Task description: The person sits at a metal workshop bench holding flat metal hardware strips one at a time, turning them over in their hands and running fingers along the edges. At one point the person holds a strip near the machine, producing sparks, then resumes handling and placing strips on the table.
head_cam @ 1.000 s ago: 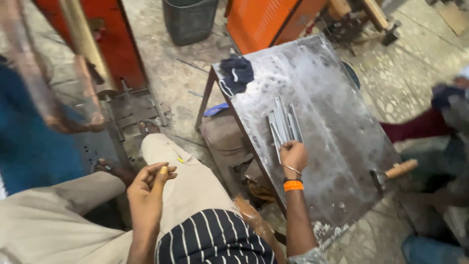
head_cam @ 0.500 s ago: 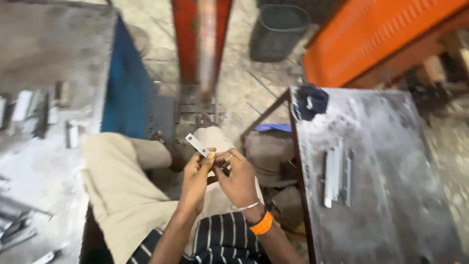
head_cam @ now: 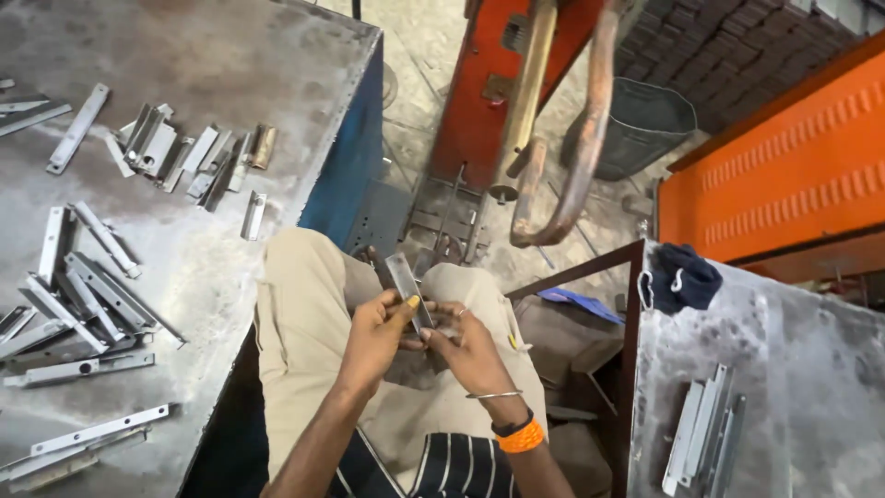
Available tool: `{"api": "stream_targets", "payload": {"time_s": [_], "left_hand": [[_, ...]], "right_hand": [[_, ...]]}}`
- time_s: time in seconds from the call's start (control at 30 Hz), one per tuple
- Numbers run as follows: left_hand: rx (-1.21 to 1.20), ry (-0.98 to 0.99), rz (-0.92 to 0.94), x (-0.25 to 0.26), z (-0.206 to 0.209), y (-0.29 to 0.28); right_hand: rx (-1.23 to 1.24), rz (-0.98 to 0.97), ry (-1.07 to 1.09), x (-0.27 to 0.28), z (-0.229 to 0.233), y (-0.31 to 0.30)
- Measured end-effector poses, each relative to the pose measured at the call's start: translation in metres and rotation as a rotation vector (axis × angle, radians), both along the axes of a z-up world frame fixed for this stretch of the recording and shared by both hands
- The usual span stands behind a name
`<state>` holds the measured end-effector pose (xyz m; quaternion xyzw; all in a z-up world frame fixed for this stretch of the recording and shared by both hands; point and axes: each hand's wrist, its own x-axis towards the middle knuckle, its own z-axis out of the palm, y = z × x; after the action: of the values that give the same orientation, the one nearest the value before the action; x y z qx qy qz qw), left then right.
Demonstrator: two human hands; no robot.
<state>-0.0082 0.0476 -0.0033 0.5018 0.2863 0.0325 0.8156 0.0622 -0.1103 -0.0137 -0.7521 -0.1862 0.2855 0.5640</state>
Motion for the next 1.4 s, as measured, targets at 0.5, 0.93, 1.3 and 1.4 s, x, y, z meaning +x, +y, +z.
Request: {"api": "stream_targets", "payload": {"time_s": [0.5,0.93,1.3,1.4], "left_hand": [[1.163,0.378,0.557,-0.008,-0.159,0.232],[0.783,0.361,0.735,-0.019,-0.207,0.264],[0.217,0.053,0.994,-0.125,-0.124,0.207],[0.214,0.006,0.713,-0.120,-0.082,0.173]], "right_hand": [[0.201,-0.411,0.523,0.025,-0.045,-0.063],[0.233,-0.297,0.582,0.016,-0.052,-0.058],[0.173,-0.284,0.534,0.005,-0.041,-0.045],[0.162,-0.272,0.433,0.001,-0.040,-0.036]]}}
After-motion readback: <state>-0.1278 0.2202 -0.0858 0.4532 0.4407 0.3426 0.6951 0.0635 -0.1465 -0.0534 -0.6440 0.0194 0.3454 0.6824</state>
